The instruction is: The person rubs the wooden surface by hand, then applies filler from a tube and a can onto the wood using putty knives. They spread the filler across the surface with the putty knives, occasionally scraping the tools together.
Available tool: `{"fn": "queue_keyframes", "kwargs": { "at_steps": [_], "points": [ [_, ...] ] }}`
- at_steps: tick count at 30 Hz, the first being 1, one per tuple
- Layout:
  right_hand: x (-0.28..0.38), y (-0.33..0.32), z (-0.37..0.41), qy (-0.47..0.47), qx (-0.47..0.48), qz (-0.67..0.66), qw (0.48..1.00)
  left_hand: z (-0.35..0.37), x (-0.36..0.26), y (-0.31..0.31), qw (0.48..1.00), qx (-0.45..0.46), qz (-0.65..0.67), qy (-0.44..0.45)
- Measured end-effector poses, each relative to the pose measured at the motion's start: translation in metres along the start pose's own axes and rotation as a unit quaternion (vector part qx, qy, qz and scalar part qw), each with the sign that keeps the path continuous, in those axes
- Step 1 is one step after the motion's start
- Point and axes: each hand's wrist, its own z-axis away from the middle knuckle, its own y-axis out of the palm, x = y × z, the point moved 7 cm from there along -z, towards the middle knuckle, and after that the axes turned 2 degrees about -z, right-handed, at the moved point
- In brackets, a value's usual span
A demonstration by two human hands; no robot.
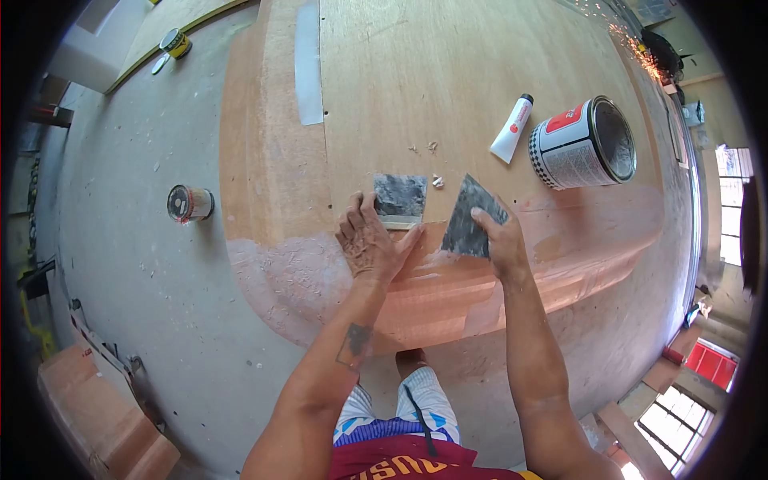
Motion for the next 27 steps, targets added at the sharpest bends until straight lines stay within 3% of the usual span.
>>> {"fn": "queue_keyframes", "kwargs": {
  "at_steps": [5,8,11,14,17,20,23,26,27],
  "points": [
    [-0.023,-0.039,0.026,0.063,0.007,-0.044,0.997,-0.02,-0.018,-0.008,0.981,0.128,-0.055,-0.133],
    [-0.022,-0.047,0.033,0.047,-0.005,-0.085,0.995,-0.028,-0.022,-0.007,0.984,0.116,-0.056,-0.122],
    [-0.036,-0.055,0.032,0.065,-0.017,-0.151,0.986,-0.031,-0.018,0.002,0.997,0.057,0.042,-0.032],
    [-0.045,-0.059,0.031,0.091,-0.03,-0.264,0.96,-0.014,-0.001,0.019,0.908,0.106,0.388,-0.117],
    [-0.056,-0.059,0.03,0.114,-0.017,-0.339,0.934,0.014,-0.008,-0.002,0.894,0.12,0.423,-0.091],
    [-0.059,-0.045,0.032,0.127,0.001,-0.368,0.921,0.044,-0.021,-0.015,0.882,0.207,0.423,-0.032],
    [-0.059,-0.023,0.035,0.142,-0.011,-0.394,0.908,0.063,-0.051,-0.031,0.852,0.249,0.453,-0.082],
    [-0.074,-0.004,0.041,0.204,0.056,-0.483,0.85,0.058,-0.052,-0.034,0.864,0.276,0.42,-0.039],
    [-0.078,0.003,0.044,0.222,0.135,-0.536,0.803,0.054,-0.05,-0.034,0.868,0.276,0.411,-0.028]
  ]
}}
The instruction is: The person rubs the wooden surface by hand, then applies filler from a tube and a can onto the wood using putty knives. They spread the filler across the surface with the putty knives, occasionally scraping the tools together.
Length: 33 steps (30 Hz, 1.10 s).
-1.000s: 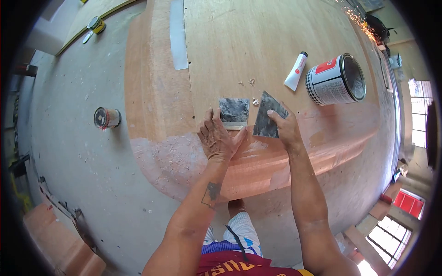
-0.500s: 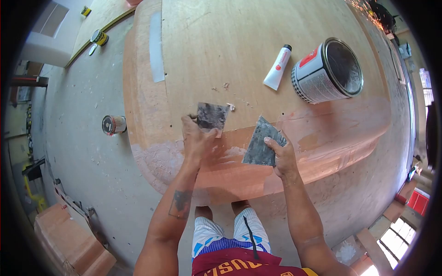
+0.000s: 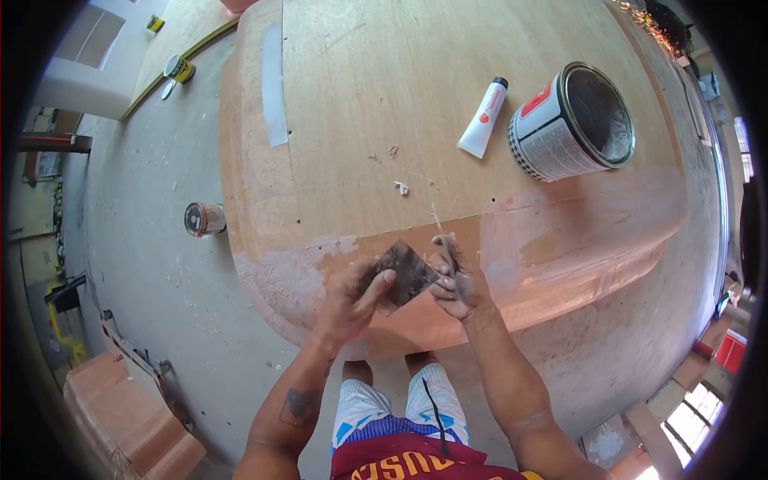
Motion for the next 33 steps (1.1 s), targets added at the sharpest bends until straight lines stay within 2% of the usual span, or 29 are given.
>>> {"fn": "queue_keyframes", "kwargs": {
  "at_steps": [2,3,7,9,10,13,19,21,22,23,26,27,30,31,33],
  "points": [
    [-0.011,0.0,0.008,0.121,0.138,-0.105,0.977,-0.007,-0.013,-0.012,0.997,-0.028,0.077,-0.005],
    [-0.015,0.003,0.011,0.145,0.133,-0.105,0.975,-0.012,-0.017,-0.02,0.992,-0.041,0.115,-0.009],
    [-0.043,0.011,0.021,0.252,0.123,-0.148,0.948,-0.029,-0.019,-0.048,0.996,-0.061,0.064,-0.011],
    [-0.059,0.009,0.026,0.303,0.095,-0.17,0.933,-0.037,-0.023,-0.056,0.999,-0.037,0.001,-0.007],
    [-0.065,0.013,0.026,0.321,0.117,-0.16,0.926,-0.04,-0.024,-0.061,0.999,-0.026,-0.031,-0.006],
    [-0.081,0.021,0.025,0.363,0.16,-0.141,0.907,-0.043,-0.036,-0.065,1.0,0.003,0.015,-0.004],
    [-0.116,0.018,0.03,0.397,0.094,-0.13,0.904,-0.038,-0.018,-0.083,0.996,0.042,-0.075,-0.008],
    [-0.131,0.011,0.035,0.406,0.06,-0.138,0.901,-0.028,-0.017,-0.074,0.991,0.09,-0.097,0.021],
    [-0.136,0.013,0.033,0.385,0.069,-0.123,0.912,-0.022,-0.02,-0.067,0.987,0.116,-0.108,0.036],
    [-0.142,0.015,0.031,0.364,0.076,-0.108,0.922,-0.011,-0.015,-0.055,0.989,0.146,-0.033,-0.018],
    [-0.148,0.02,0.026,0.325,0.071,-0.117,0.936,-0.001,-0.012,-0.048,0.985,0.158,-0.07,-0.009],
    [-0.149,0.016,0.028,0.322,0.064,-0.123,0.937,0.003,-0.009,-0.047,0.988,0.146,-0.042,-0.007],
    [-0.155,0.004,0.039,0.368,0.036,-0.151,0.917,0.006,-0.002,-0.058,0.982,0.123,-0.132,0.063],
    [-0.158,0.0,0.041,0.394,0.027,-0.162,0.904,0.007,0.003,-0.065,0.989,0.1,-0.106,0.035],
    [-0.159,-0.003,0.037,0.388,0.072,-0.144,0.908,0.011,0.01,-0.073,0.997,0.054,-0.056,-0.022]
  ]
}}
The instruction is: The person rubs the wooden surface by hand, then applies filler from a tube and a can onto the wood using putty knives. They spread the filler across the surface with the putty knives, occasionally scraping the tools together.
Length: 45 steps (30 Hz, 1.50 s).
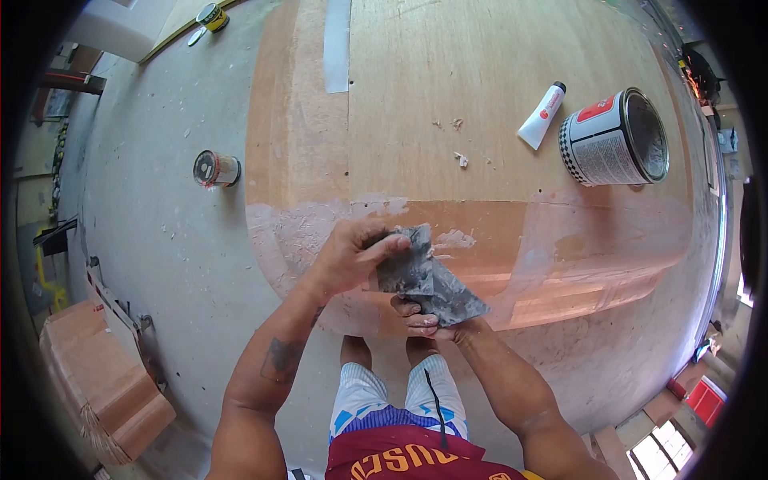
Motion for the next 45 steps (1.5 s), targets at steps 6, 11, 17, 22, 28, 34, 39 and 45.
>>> {"fn": "queue_keyframes", "kwargs": {
  "at_steps": [6,11,17,22,28,34,39,45],
  "points": [
    [0.018,-0.016,0.014,-0.2,-0.249,0.277,0.906,0.035,-0.024,0.045,0.988,0.092,-0.046,0.113],
    [0.088,0.005,0.077,-0.337,-0.377,0.49,0.71,0.069,0.047,-0.025,0.987,-0.085,0.128,-0.054],
    [0.152,0.136,0.159,-0.548,-0.385,0.618,0.413,0.152,0.11,-0.116,0.932,-0.309,0.129,-0.141],
    [0.181,0.199,0.141,-0.419,-0.513,0.724,0.193,0.208,0.146,-0.15,0.917,-0.339,0.134,-0.163],
    [0.21,0.164,0.05,-0.285,-0.652,0.698,-0.081,0.244,0.169,-0.187,0.907,-0.361,0.173,-0.134],
    [0.11,0.137,-0.109,-0.332,-0.439,0.829,0.101,0.264,0.2,-0.205,0.898,-0.356,0.203,-0.161],
    [0.176,0.24,-0.061,-0.351,-0.565,0.746,0.042,0.31,0.235,-0.223,0.902,-0.333,0.203,-0.184],
    [0.24,0.182,-0.043,-0.225,-0.628,0.734,-0.127,0.355,0.278,-0.222,0.833,-0.42,0.293,-0.209]
  ]
}}
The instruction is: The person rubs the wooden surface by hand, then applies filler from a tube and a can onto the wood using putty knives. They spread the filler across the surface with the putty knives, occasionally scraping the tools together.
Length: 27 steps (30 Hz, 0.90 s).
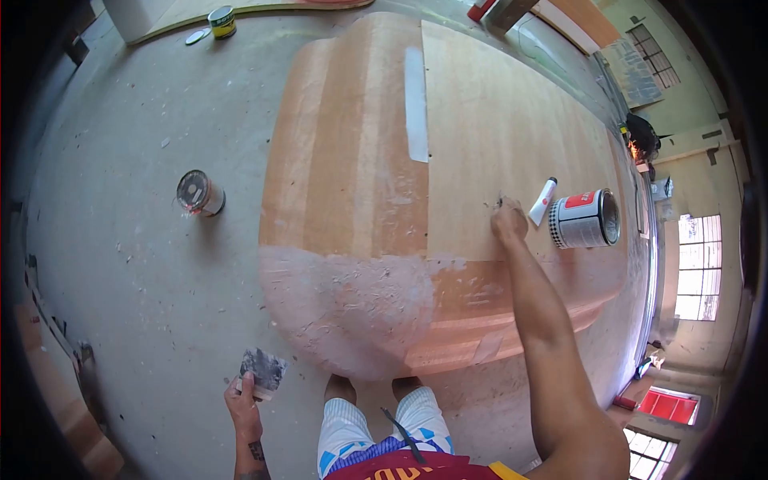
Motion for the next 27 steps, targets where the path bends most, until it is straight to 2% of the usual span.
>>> {"fn": "queue_keyframes", "kwargs": {
  "at_steps": [2,4,5,6,7,8,10,13,15,16,17,19,22,23,25,26,27],
  "points": [
    [0.046,0.004,0.027,-0.008,0.013,0.008,1.0,0.0,0.0,0.005,1.0,-0.005,0.016,0.005],
    [0.119,-0.03,0.09,0.055,0.159,-0.134,0.977,0.001,0.001,0.012,1.0,-0.002,0.024,0.017],
    [0.149,-0.018,0.119,-0.008,0.18,-0.201,0.963,0.0,-0.002,0.019,1.0,0.017,0.012,0.015],
    [0.196,-0.033,0.157,-0.156,0.19,-0.199,0.949,-0.002,-0.007,0.027,0.999,0.037,-0.002,0.014],
    [0.217,-0.011,0.192,-0.27,0.183,-0.207,0.922,-0.004,-0.011,0.034,0.998,0.057,-0.016,0.013],
    [0.249,-0.009,0.23,-0.298,0.293,-0.087,0.904,-0.006,-0.014,0.04,0.998,0.065,-0.019,0.018],
    [0.279,-0.028,0.284,-0.385,0.438,-0.196,0.788,-0.015,-0.019,0.048,0.995,0.085,-0.031,0.03],
    [0.263,-0.056,0.261,-0.338,0.352,-0.272,0.829,-0.022,-0.035,0.057,0.995,0.077,-0.036,0.05],
    [0.227,-0.084,0.215,-0.267,0.242,-0.198,0.912,-0.024,-0.04,0.056,0.995,0.077,-0.034,0.055],
    [0.2,-0.081,0.189,-0.235,0.198,-0.281,0.909,-0.026,-0.038,0.051,0.994,0.083,-0.038,0.058],
    [0.172,-0.077,0.167,-0.263,0.082,-0.278,0.92,-0.029,-0.035,0.049,0.993,0.087,-0.037,0.064],
    [0.129,-0.078,0.138,-0.154,0.065,-0.136,0.977,-0.03,-0.027,0.044,0.994,0.083,-0.05,0.059],
    [0.097,-0.025,0.148,-0.078,0.078,-0.127,0.986,-0.038,-0.008,0.044,0.994,0.08,-0.057,0.055],
    [0.109,-0.02,0.174,-0.058,0.121,-0.169,0.976,-0.039,-0.005,0.045,0.994,0.081,-0.057,0.055],
    [0.15,-0.014,0.238,-0.145,0.147,-0.123,0.971,-0.039,-0.009,0.06,0.992,0.102,-0.051,0.046],
    [0.166,-0.014,0.263,-0.247,0.135,-0.029,0.959,-0.036,-0.012,0.07,0.991,0.116,-0.048,0.039],
    [0.175,-0.028,0.274,-0.281,0.199,-0.084,0.935,-0.031,-0.024,0.082,0.991,0.122,-0.048,0.034]
  ]
}}
